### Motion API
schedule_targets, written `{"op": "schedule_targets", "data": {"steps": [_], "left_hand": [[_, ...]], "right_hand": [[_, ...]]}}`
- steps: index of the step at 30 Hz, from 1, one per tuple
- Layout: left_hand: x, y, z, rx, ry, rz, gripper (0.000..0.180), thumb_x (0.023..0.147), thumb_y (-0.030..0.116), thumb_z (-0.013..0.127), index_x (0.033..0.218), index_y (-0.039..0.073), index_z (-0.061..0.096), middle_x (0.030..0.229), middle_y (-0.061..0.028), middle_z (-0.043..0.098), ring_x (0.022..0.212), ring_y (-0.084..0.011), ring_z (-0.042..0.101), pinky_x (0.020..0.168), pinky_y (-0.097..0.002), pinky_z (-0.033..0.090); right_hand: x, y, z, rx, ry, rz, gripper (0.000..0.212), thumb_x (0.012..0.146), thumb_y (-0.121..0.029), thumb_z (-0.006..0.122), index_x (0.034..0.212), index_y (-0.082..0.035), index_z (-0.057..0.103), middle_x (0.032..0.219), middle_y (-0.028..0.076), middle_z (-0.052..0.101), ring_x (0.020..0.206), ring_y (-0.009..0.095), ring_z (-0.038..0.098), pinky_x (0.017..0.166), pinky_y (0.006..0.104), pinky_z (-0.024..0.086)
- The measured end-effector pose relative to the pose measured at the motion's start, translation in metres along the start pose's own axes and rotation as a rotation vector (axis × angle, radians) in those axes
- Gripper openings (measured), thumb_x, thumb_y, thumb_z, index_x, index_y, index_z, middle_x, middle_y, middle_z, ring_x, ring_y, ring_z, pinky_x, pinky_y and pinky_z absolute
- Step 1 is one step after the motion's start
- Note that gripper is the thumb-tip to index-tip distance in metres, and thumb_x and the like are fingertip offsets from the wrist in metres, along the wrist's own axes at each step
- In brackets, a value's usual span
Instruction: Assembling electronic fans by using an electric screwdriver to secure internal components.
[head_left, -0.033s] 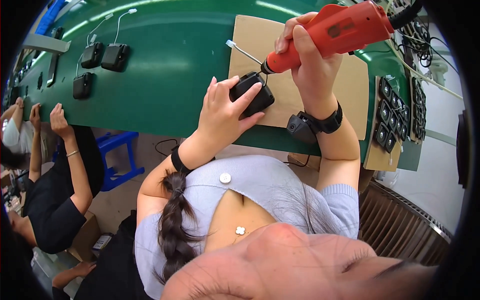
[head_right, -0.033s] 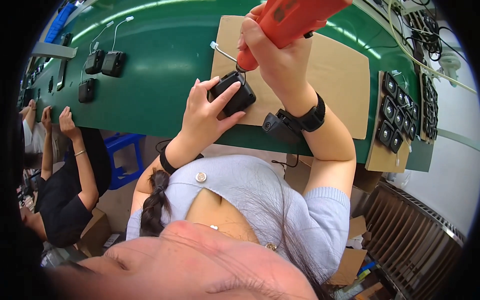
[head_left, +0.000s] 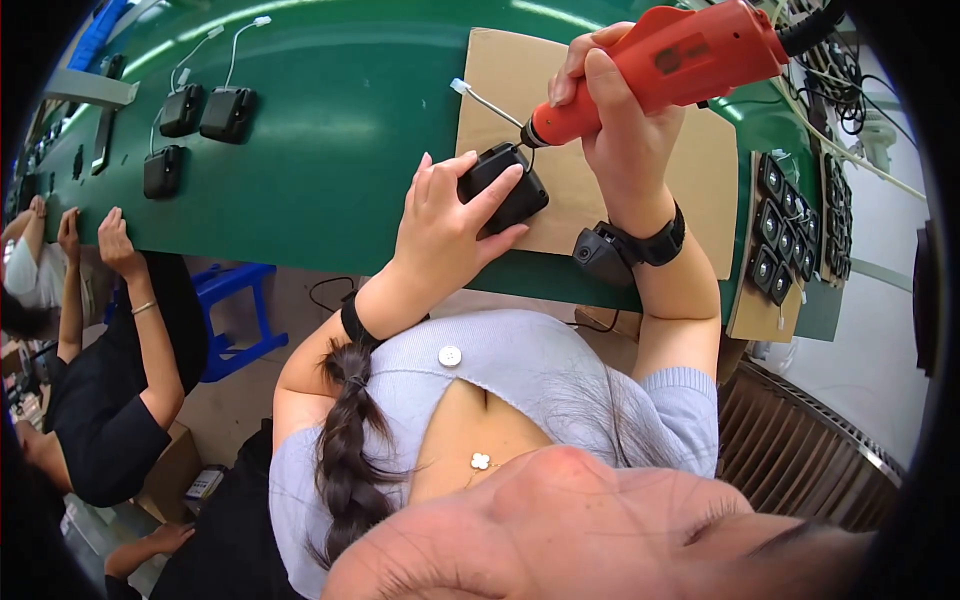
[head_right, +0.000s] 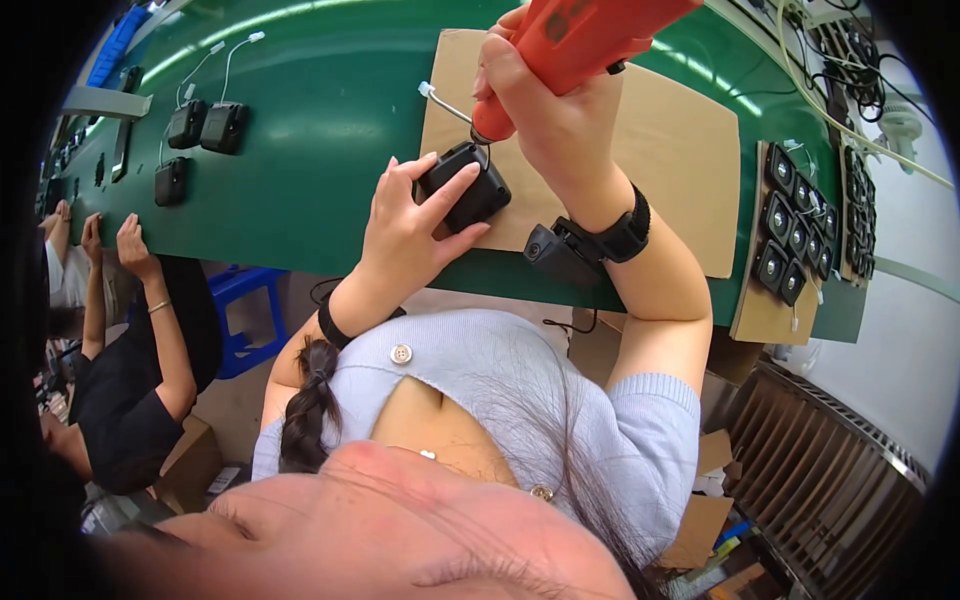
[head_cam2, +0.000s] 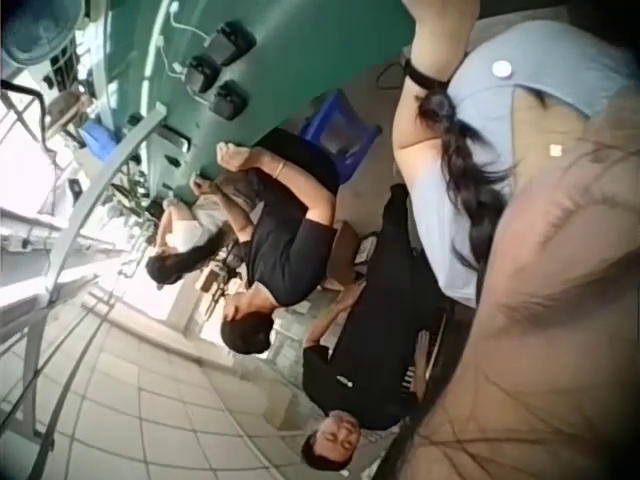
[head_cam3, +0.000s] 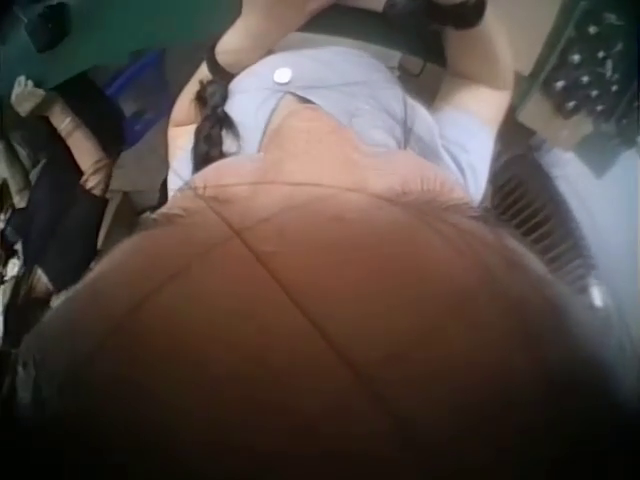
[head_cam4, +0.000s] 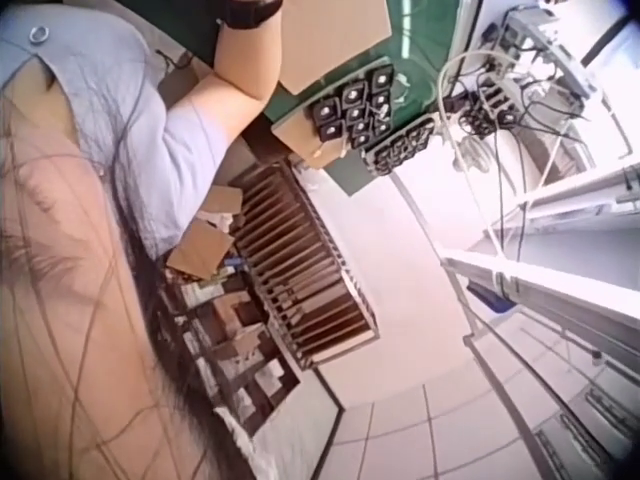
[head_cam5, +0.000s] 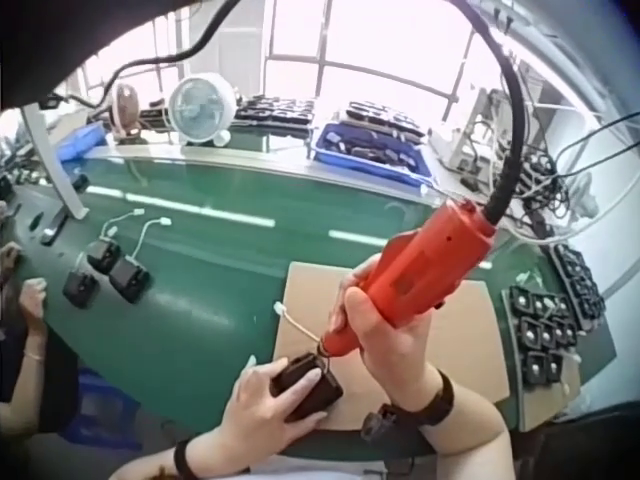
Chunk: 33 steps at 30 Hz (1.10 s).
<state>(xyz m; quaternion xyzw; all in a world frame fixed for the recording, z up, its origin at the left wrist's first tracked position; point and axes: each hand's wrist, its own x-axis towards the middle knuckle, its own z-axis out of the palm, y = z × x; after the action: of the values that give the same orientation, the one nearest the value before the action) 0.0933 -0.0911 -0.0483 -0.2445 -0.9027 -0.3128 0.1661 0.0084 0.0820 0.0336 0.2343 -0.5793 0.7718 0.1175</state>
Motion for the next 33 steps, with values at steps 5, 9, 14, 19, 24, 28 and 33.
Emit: {"op": "schedule_targets", "data": {"steps": [5,9,14,19,24,28,33], "left_hand": [[0.003,0.0,0.0,0.001,-0.008,-0.011,0.058,0.071,0.035,0.081,0.125,0.023,0.062,0.119,-0.0145,0.046,0.109,-0.0344,0.049,0.1,-0.0562,0.04],[0.004,0.0,0.001,-0.006,-0.022,-0.012,0.059,0.071,0.035,0.081,0.125,0.023,0.062,0.119,-0.0141,0.046,0.109,-0.0338,0.049,0.1,-0.0561,0.04],[0.002,-0.002,0.002,-0.008,-0.019,-0.026,0.059,0.071,0.034,0.081,0.125,0.023,0.062,0.118,-0.0137,0.046,0.109,-0.0335,0.048,0.1,-0.056,0.04],[0.0,-0.003,0.002,-0.012,-0.017,-0.019,0.059,0.071,0.035,0.081,0.126,0.024,0.062,0.118,-0.0136,0.046,0.109,-0.0336,0.049,0.1,-0.0559,0.04],[0.0,-0.002,0.003,-0.002,-0.006,-0.015,0.059,0.071,0.035,0.081,0.125,0.024,0.062,0.118,-0.0138,0.047,0.109,-0.0335,0.049,0.1,-0.0556,0.04],[0.002,-0.001,0.003,0.008,-0.002,-0.002,0.059,0.07,0.036,0.081,0.125,0.024,0.062,0.118,-0.0144,0.047,0.109,-0.0338,0.049,0.101,-0.0553,0.04],[-0.003,-0.001,0.003,-0.017,-0.016,-0.008,0.06,0.07,0.035,0.081,0.126,0.024,0.061,0.118,-0.0151,0.047,0.109,-0.0344,0.048,0.101,-0.0536,0.04]], "right_hand": [[0.001,0.0,0.0,0.012,-0.021,-0.001,0.015,0.09,-0.002,0.054,0.105,-0.002,0.053,0.085,0.01,0.06,0.067,0.016,0.059,0.064,0.0328,0.052],[0.037,0.041,0.01,0.479,-0.302,-0.642,0.032,0.085,-0.008,0.067,0.11,-0.005,0.048,0.084,0.008,0.06,0.064,0.017,0.062,0.059,0.0289,0.054],[0.004,0.001,0.017,0.034,0.156,0.066,0.033,0.082,-0.007,0.07,0.107,-0.005,0.049,0.087,0.009,0.061,0.064,0.018,0.063,0.058,0.0289,0.054],[0.011,0.033,-0.001,0.325,-0.25,-0.398,0.028,0.085,-0.006,0.066,0.107,-0.003,0.051,0.087,0.009,0.061,0.067,0.017,0.062,0.061,0.0295,0.054],[-0.009,0.006,0.005,-0.1,-0.157,-0.04,0.017,0.087,0.004,0.054,0.103,-0.002,0.053,0.082,0.009,0.061,0.065,0.015,0.059,0.061,0.0308,0.053],[-0.004,0.004,0.002,-0.27,-0.24,-0.04,0.018,0.086,0.005,0.055,0.102,-0.002,0.053,0.081,0.009,0.061,0.065,0.014,0.059,0.06,0.0307,0.053],[-0.012,0.0,0.007,-0.289,-0.132,0.009,0.019,0.086,0.003,0.055,0.104,-0.003,0.054,0.083,0.01,0.061,0.065,0.014,0.059,0.061,0.0316,0.053]]}}
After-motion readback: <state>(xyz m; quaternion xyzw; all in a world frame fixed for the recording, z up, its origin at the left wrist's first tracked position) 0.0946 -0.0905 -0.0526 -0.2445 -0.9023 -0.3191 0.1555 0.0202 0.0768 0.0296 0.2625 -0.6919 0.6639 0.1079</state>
